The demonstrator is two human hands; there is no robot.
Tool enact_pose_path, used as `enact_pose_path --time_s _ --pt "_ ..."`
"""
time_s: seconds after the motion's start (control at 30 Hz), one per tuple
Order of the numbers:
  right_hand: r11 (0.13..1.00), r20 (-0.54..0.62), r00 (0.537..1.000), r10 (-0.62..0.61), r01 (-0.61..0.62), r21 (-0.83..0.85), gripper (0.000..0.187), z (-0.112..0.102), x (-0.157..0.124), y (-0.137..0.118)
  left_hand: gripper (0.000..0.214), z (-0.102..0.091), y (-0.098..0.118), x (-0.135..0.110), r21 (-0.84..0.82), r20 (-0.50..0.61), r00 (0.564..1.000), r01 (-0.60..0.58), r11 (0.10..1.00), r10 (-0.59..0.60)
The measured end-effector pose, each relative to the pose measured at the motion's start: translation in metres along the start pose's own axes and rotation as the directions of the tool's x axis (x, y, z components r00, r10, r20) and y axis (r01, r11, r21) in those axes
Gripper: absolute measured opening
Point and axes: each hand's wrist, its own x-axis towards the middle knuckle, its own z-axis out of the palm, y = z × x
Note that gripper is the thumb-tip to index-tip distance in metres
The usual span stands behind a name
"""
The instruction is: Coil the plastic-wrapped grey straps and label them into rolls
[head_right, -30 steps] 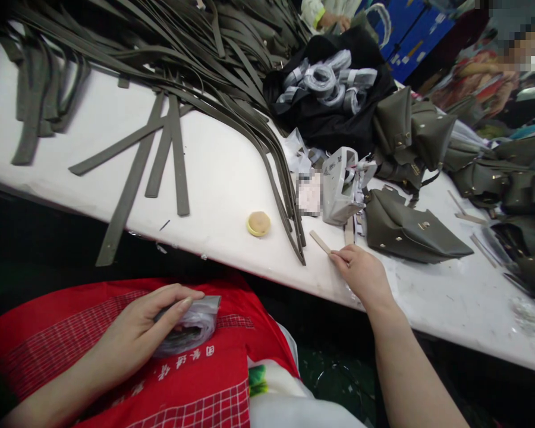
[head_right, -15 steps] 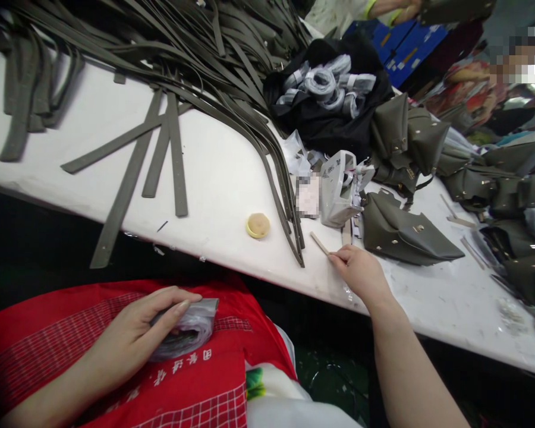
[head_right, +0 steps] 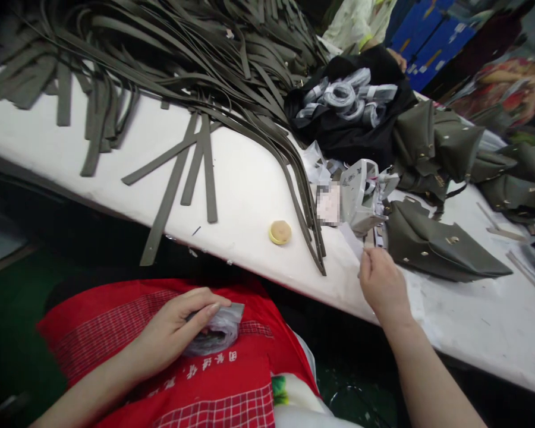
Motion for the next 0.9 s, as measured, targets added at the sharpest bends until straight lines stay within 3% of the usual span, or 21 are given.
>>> enact_pose_path --time_s 0.07,0.13,0.17,0.23,0.3,0.33,0.4,0.5,0.57,0.67,0.73,0.77,0.83,0.9 --pt "0.976 -0.09 0.994 -0.065 0.083 0.203 0.021 -0.015 -0.005 -0.03 0.031 0.0 0.004 0.0 -0.01 0.007 1.0 -0.009 1.0 0.009" --pt "0.893 -0.133 0.958 -0.252 0.284 0.348 0.016 -0.028 -0.011 -0.073 0.032 0.002 0.008 0.0 0.0 -0.012 1.0 -0.026 1.0 0.026" --pt "0.824 -0.138 0.916 -0.377 0.399 0.401 0.016 -0.032 -0.015 -0.097 0.034 0.003 0.009 -0.001 0.005 -0.022 0.999 -0.038 0.999 0.038" --pt "0.644 -0.163 0.767 -0.62 0.617 0.452 0.025 -0.035 -0.024 -0.14 0.043 0.006 0.012 -0.003 0.005 -0.056 0.997 -0.044 0.999 0.044" --pt "0.493 -0.186 0.626 -0.757 0.735 0.466 0.029 -0.03 -0.031 -0.171 0.05 0.007 0.012 -0.008 -0.006 -0.108 0.994 -0.018 1.0 0.017" --pt "0.454 -0.191 0.59 -0.784 0.756 0.471 0.03 -0.026 -0.033 -0.181 0.051 0.007 0.011 -0.011 -0.011 -0.131 0.991 -0.005 1.0 0.004" --pt "0.442 -0.162 0.573 -0.803 0.756 0.483 0.032 -0.017 -0.034 -0.191 0.045 0.006 0.01 -0.017 -0.021 -0.168 0.986 -0.011 1.0 0.007" --pt "0.514 -0.091 0.604 -0.792 0.74 0.434 0.041 -0.01 -0.031 -0.192 0.037 0.006 0.009 -0.023 -0.049 -0.168 0.984 -0.062 0.997 0.053" --pt "0.558 -0.046 0.632 -0.773 0.713 0.425 0.04 -0.011 -0.03 -0.192 0.041 0.009 0.007 -0.023 -0.079 -0.179 0.984 -0.009 0.997 -0.006" --pt "0.561 0.035 0.696 -0.717 0.546 0.622 0.035 -0.019 -0.029 -0.191 0.055 0.016 0.002 -0.019 -0.131 -0.22 0.961 0.141 0.981 -0.167" --pt "0.488 0.139 0.73 -0.669 0.29 0.823 0.032 -0.023 -0.029 -0.188 0.058 0.019 -0.003 -0.017 -0.157 -0.224 0.946 0.203 0.966 -0.235" --pt "0.42 0.214 0.724 -0.656 0.115 0.9 0.032 -0.023 -0.029 -0.184 0.057 0.02 -0.005 -0.016 -0.169 -0.222 0.94 0.223 0.96 -0.257" --pt "0.233 0.363 0.631 -0.686 -0.281 0.931 0.037 -0.02 -0.028 -0.176 0.057 0.021 -0.009 -0.015 -0.201 -0.229 0.927 0.253 0.946 -0.296" --pt "0.047 0.431 0.517 -0.74 -0.599 0.799 0.044 -0.012 -0.028 -0.168 0.057 0.021 -0.012 -0.013 -0.242 -0.228 0.921 0.261 0.935 -0.316"
